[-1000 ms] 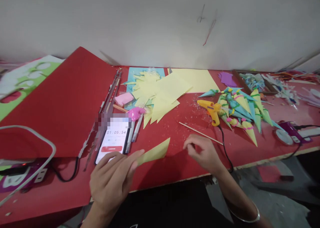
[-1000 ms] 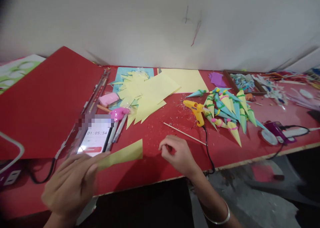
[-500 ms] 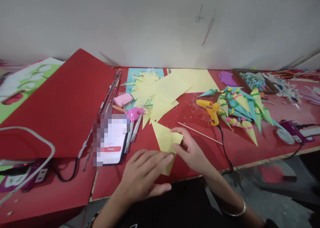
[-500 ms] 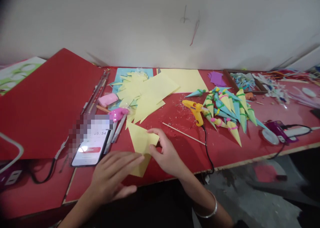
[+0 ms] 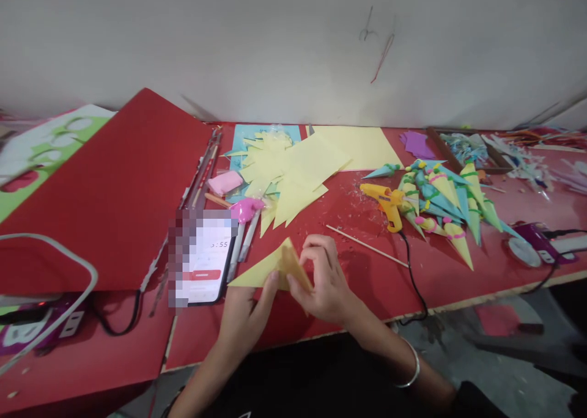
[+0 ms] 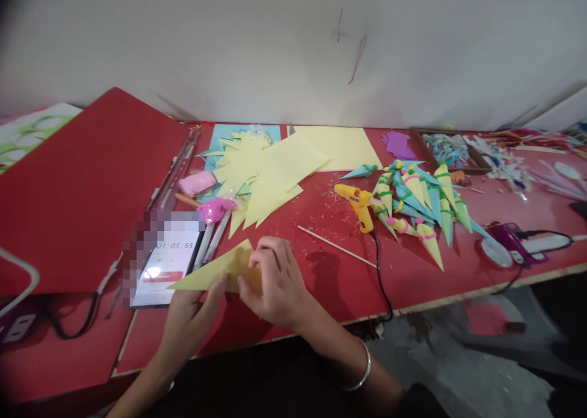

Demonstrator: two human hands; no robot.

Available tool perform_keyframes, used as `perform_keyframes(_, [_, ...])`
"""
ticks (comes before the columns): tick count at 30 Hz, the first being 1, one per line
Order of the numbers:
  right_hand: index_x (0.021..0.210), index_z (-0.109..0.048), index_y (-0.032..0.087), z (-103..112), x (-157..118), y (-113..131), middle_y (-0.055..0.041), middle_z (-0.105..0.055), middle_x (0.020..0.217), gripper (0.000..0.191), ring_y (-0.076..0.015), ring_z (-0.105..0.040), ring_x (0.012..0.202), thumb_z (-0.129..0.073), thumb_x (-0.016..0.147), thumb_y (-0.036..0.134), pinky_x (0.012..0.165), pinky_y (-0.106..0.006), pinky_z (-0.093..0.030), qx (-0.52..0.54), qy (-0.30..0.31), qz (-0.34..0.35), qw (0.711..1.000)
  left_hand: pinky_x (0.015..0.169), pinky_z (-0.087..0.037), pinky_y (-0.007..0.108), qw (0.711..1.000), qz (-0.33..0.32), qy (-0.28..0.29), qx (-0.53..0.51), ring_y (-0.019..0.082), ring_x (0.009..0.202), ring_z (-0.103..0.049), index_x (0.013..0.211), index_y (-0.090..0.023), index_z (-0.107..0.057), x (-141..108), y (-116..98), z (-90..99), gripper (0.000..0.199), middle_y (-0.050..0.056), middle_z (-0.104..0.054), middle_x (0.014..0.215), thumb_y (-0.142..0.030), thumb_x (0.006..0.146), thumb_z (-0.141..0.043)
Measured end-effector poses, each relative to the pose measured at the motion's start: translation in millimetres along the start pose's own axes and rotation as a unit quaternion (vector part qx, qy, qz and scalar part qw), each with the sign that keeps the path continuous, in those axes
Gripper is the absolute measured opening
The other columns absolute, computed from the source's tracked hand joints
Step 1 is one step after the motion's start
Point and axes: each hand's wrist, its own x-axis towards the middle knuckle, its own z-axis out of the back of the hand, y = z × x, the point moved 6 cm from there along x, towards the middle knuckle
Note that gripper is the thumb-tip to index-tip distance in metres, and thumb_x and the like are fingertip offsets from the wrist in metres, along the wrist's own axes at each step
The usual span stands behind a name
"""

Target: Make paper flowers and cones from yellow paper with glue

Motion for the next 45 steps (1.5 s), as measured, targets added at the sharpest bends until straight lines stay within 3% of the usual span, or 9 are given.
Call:
perform_keyframes(6, [0.089, -0.046, 0.019, -1.8, 0.9, -11.9, -0.0049, -0.055, 0.085, 0.019, -0.0181, -0.052, 0.08, -0.052, 0.078, 0.034, 0.074, -0.032, -0.042, 0.03, 0.06, -0.07, 0.995, 0.056, -0.051, 0.023, 0.997, -0.059, 0.037, 0.01, 0.014, 0.06, -0.061, 0.079, -0.018, -0.064, -2.1, 1.9, -3.0, 0.029, 0.003, -0.067, 0.068, -0.023, 0.088, -0.037])
perform_keyframes(10, [0.062, -0.038, 0.021, 5.7, 3.7, -22.1, 0.0021, -0.044, 0.057, 0.024, -0.0127, -0.043, 0.057, -0.042, 0.084, 0.027, 0.059, -0.026, -0.037, 0.017, 0.035, -0.102, 0.994, 0.06, -0.052, 0.026, 0.994, -0.066, 0.072, 0.046, 0.017, 0.066, -0.063, 0.086, -0.017, -0.065, 3.4, 6.7, -1.3, 0.027, 0.004, -0.068, 0.076, -0.025, 0.087, -0.039])
perform_keyframes(13, [0.057, -0.033, 0.021, 9.6, 4.0, -26.9, 0.003, -0.038, 0.053, 0.029, -0.012, -0.039, 0.053, -0.04, 0.085, 0.027, 0.055, -0.025, -0.033, 0.009, 0.033, -0.113, 0.993, 0.067, -0.053, 0.03, 0.996, -0.024, -0.005, 0.086, 0.019, 0.08, -0.063, 0.11, -0.017, -0.055, 9.1, 15.1, 9.0, 0.028, 0.008, -0.065, 0.096, -0.025, 0.084, -0.046])
perform_keyframes(17, [0.059, -0.039, 0.021, 8.0, 4.9, -23.7, 0.0015, -0.043, 0.055, 0.028, -0.0128, -0.044, 0.056, -0.038, 0.087, 0.028, 0.058, -0.025, -0.035, 0.032, 0.07, -0.099, 0.992, 0.091, -0.042, 0.044, 0.965, -0.069, -0.153, 0.201, 0.027, 0.11, -0.05, 0.135, -0.02, -0.026, 8.0, 6.7, 21.0, 0.069, 0.015, -0.045, 0.124, -0.025, 0.075, -0.062])
perform_keyframes(21, [0.063, -0.046, 0.02, 5.1, 9.3, -12.2, 0.0006, -0.049, 0.057, 0.028, -0.012, -0.045, 0.057, -0.037, 0.088, 0.029, 0.059, -0.024, -0.037, 0.063, 0.113, -0.059, 0.99, 0.101, -0.02, 0.054, 0.925, -0.162, -0.086, 0.332, 0.032, 0.123, -0.036, 0.122, -0.026, -0.047, 9.9, -11.6, 6.5, 0.042, 0.011, -0.048, 0.124, -0.023, 0.08, -0.055])
perform_keyframes(25, [0.061, -0.046, 0.019, 4.4, 11.9, -6.4, 0.0013, -0.047, 0.055, 0.03, -0.0114, -0.043, 0.056, -0.037, 0.087, 0.029, 0.058, -0.024, -0.036, 0.085, 0.138, -0.043, 0.986, 0.081, -0.04, 0.036, 0.961, -0.137, 0.034, 0.239, 0.019, 0.09, -0.056, 0.115, -0.02, -0.048, 19.3, -14.1, -0.3, 0.029, 0.006, -0.061, 0.095, -0.021, 0.088, -0.037])
perform_keyframes(29, [0.059, -0.041, 0.019, 6.1, 9.3, -12.4, 0.0022, -0.044, 0.056, 0.029, -0.0105, -0.044, 0.056, -0.039, 0.085, 0.029, 0.054, -0.022, -0.034, 0.119, 0.123, -0.094, 0.981, 0.061, -0.04, 0.026, 0.98, -0.077, 0.12, 0.136, 0.014, 0.066, -0.053, 0.079, -0.019, -0.053, 24.0, -8.7, -6.4, 0.026, 0.0, -0.056, 0.072, -0.025, 0.09, -0.031])
perform_keyframes(38, [0.056, -0.029, 0.019, 2.5, 4.5, -17.1, 0.0061, -0.03, 0.052, 0.035, -0.0071, -0.032, 0.05, -0.044, 0.084, 0.032, 0.049, -0.021, -0.025, 0.165, 0.145, -0.143, 0.965, 0.051, -0.031, 0.023, 0.986, -0.048, 0.128, 0.091, 0.01, 0.052, -0.041, 0.056, -0.019, -0.036, 21.2, -7.9, -15.4, 0.032, -0.003, -0.042, 0.056, -0.024, 0.087, -0.034])
perform_keyframes(45, [0.055, -0.028, 0.019, -9.8, -5.1, -17.8, 0.0059, -0.027, 0.053, 0.037, -0.0068, -0.027, 0.049, -0.038, 0.087, 0.035, 0.046, -0.021, -0.021, 0.227, 0.127, -0.201, 0.944, 0.052, -0.029, 0.023, 0.996, -0.035, 0.059, 0.062, 0.009, 0.047, -0.036, 0.053, -0.019, -0.029, 17.9, -8.7, -13.2, 0.035, -0.006, -0.033, 0.049, -0.023, 0.086, -0.038])
